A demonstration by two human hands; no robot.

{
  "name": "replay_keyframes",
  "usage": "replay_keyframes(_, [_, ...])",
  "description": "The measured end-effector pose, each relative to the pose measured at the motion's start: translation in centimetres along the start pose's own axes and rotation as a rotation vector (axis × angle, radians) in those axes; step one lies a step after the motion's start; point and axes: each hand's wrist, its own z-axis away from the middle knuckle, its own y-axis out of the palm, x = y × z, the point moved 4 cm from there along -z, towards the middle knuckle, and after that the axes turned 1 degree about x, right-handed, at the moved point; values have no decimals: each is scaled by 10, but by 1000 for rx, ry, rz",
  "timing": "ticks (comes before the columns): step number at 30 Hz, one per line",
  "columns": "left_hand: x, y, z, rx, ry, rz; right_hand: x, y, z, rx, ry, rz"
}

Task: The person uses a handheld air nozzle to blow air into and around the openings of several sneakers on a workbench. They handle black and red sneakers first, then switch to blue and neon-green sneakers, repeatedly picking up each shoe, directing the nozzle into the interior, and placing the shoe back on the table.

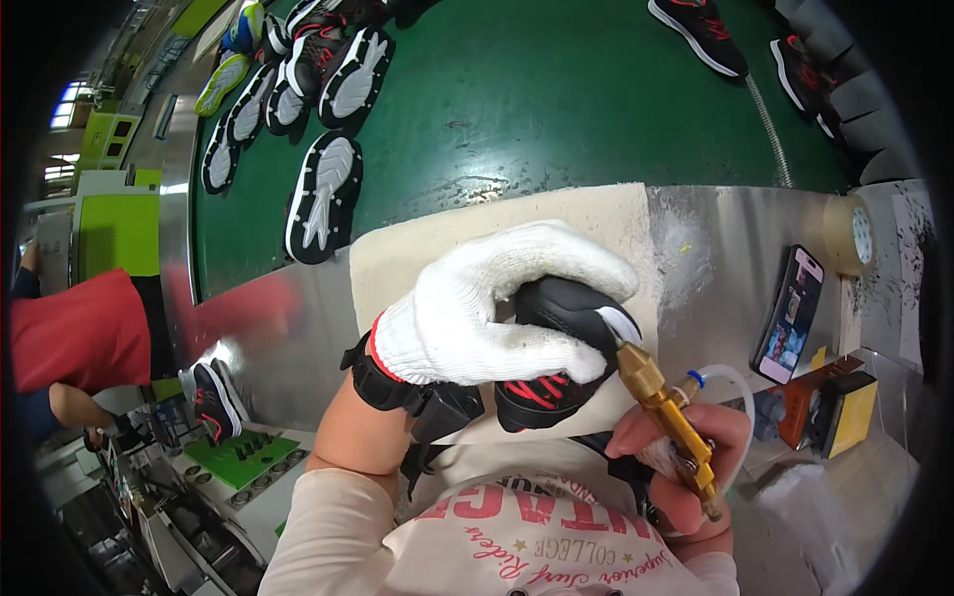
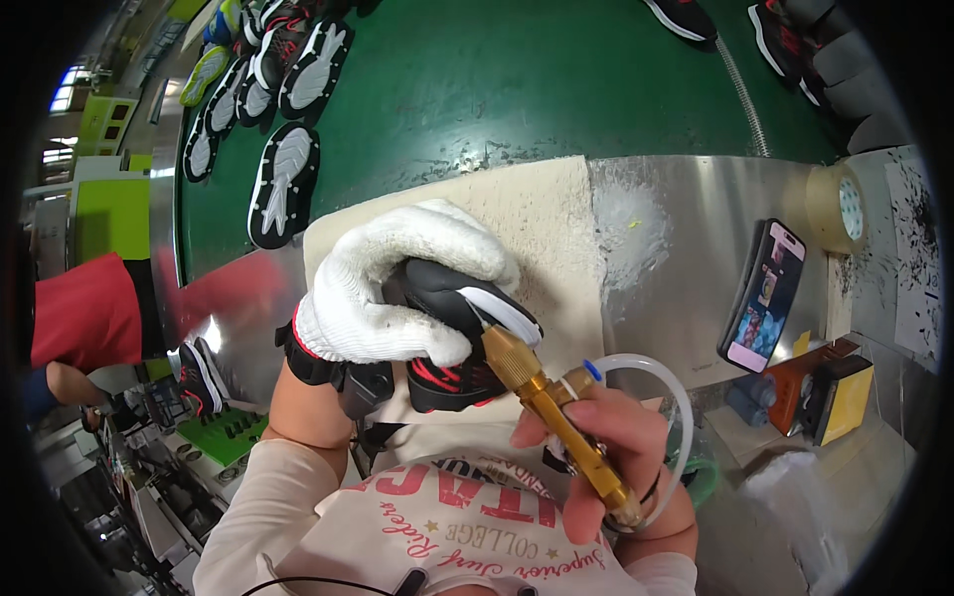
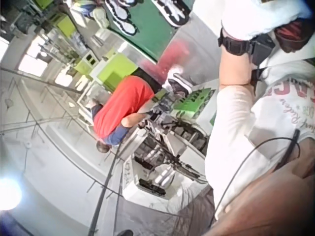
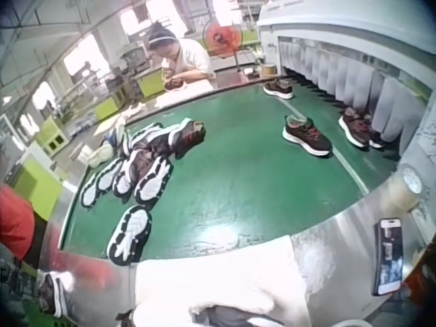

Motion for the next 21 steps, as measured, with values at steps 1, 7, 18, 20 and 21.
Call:
replay_keyframes(1, [3, 1, -6, 32, -18, 36, 0, -2, -2, -14, -16, 22])
replay_keyframes(7, [20, 0, -20, -53, -164, 112, -4, -20, -4, -102, 57, 121])
replay_keyframes(18, [60, -43, 20, -422, -150, 432, -49, 2, 41, -135, 190, -239])
replay_keyframes(20, [65, -48, 29, -495, -161, 478, -52, 2, 49, -161, 237, -285])
replay_keyframes(21, [64, -48, 32, -525, -152, 490, -50, 4, 51, -191, 289, -311])
